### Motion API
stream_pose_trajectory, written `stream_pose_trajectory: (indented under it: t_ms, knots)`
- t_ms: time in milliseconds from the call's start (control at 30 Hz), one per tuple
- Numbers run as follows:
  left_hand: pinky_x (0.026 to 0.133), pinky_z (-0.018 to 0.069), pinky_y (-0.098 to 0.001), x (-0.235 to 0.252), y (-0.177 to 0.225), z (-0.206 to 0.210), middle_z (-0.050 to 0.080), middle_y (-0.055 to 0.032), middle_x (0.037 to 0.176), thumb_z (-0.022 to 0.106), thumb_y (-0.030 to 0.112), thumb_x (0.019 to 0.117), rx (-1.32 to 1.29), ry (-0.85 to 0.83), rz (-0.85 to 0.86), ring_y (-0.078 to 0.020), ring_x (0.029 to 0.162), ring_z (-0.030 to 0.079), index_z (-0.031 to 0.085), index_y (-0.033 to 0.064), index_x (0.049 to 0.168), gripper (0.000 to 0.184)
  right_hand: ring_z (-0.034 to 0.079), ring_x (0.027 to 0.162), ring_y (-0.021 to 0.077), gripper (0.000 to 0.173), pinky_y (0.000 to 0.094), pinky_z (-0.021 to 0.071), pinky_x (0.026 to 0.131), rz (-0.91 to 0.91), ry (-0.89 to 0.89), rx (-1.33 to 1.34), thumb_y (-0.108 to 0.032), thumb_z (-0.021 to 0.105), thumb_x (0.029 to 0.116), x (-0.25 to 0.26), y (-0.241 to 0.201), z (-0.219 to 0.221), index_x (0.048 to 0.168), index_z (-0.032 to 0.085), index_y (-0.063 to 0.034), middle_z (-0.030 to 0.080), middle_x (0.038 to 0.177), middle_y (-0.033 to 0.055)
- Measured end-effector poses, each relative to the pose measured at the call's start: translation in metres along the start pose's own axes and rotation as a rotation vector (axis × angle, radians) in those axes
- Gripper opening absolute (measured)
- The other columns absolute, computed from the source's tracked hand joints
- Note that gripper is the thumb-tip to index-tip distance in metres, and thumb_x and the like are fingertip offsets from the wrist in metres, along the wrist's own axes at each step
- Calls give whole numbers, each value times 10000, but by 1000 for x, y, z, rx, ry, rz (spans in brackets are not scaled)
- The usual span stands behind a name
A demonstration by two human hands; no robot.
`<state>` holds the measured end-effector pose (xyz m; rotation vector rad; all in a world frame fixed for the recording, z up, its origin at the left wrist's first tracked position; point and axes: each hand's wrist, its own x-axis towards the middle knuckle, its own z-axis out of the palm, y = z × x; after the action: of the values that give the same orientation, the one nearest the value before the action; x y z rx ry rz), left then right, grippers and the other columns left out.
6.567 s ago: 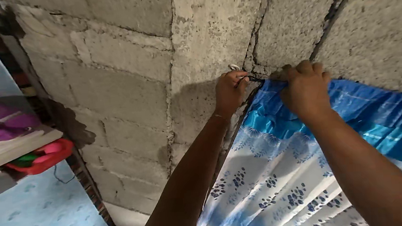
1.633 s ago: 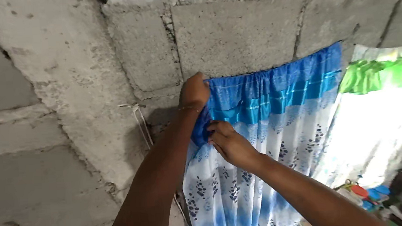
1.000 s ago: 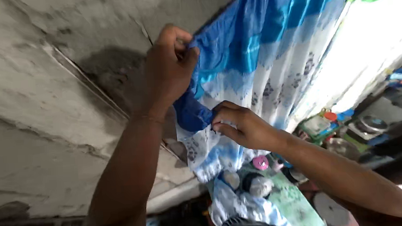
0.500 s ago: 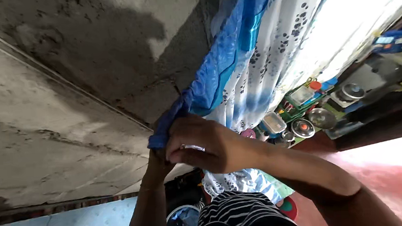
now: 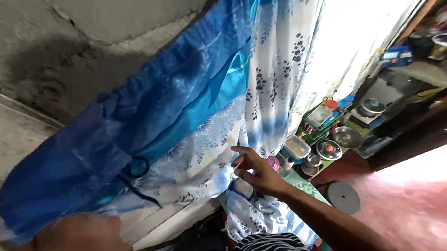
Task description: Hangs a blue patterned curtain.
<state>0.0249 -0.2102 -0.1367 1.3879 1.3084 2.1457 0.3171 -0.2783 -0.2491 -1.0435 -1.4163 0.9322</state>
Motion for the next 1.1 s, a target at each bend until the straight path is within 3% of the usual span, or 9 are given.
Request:
stream_pose_trajectory:
  t_ms: [133, 267, 367, 533, 633, 700, 800, 933, 1100]
  knots:
    - [1002, 525, -272, -12, 3, 5, 617, -33, 1164, 456, 16, 970, -29, -310, 119, -19, 1091, 609, 422, -156, 1313, 385, 682, 879, 104, 530, 271, 584, 810, 1, 89, -17, -71, 624, 969, 2, 2, -13, 1446, 452, 84, 695, 1080, 123]
    - [963, 509, -167, -33, 20, 29, 636, 140, 1230, 563, 279, 1038, -9, -687, 387, 74, 1107, 586, 548, 142, 1334, 327, 699, 945, 120, 510, 333, 617, 861, -214, 116, 167, -128, 617, 1011, 14, -22, -12, 1410, 408, 112, 686, 1074, 67]
    - [994, 505, -221, -60, 4, 38, 621, 32, 1276, 533, 320, 1047, 18, -804, 439, -26, 1192, 574, 620, 211, 1279, 270, 715, 948, 150, 615, 363, 633, 844, -197, 69, 295, -167, 652, 996, 18, -42, -9, 1451, 316, 77, 684, 1092, 60]
    - [968, 515, -205, -101, -30, 40, 666, -26, 1129, 558, 135, 962, -18, -822, 259, -44, 1112, 609, 697, 105, 1090, 192, 686, 852, 90, 636, 278, 610, 792, -89, 37, 322, 38, 689, 894, 16, -37, 3, 1433, 354, 74, 662, 1013, 37]
    - [856, 559, -221, -113, -41, 33, 673, -92, 1136, 630, 143, 913, 45, -882, 158, -83, 1047, 641, 687, 27, 1125, 248, 653, 815, 50, 523, 245, 589, 769, -63, 62, 341, 60, 687, 870, 12, -31, 6, 1334, 445, 41, 639, 948, -19]
    - [884, 576, -308, -115, -42, 30, 637, -160, 1248, 731, 201, 888, 68, -960, 127, -171, 1107, 642, 637, 10, 1255, 424, 645, 830, 42, 452, 235, 584, 773, -69, 72, 349, 60, 686, 866, 8, -29, 6, 1269, 491, 7, 629, 956, -31]
    - [1120, 442, -377, -118, -37, 31, 583, -133, 1391, 732, 406, 931, 13, -1000, 217, -198, 1349, 512, 578, 105, 1344, 534, 643, 821, 52, 369, 239, 586, 756, -61, 108, 346, 61, 701, 862, 3, -26, 6, 1192, 553, -8, 640, 980, -10]
    - [1046, 493, -279, -127, -19, 48, 676, -115, 1215, 722, 233, 927, -28, -959, 251, -148, 1216, 601, 691, 71, 1172, 296, 665, 790, 46, 321, 237, 599, 742, -34, 175, 271, 51, 690, 873, -5, -26, 8, 1173, 586, 5, 679, 966, -9]
    - [995, 546, -284, -138, -25, 65, 714, -97, 1148, 713, 214, 949, -18, -923, 316, -135, 1127, 664, 719, 68, 1114, 220, 667, 950, 35, 300, 233, 570, 882, 21, 147, 176, -41, 515, 1018, -15, -36, 2, 1281, 610, 68, 702, 1101, 49]
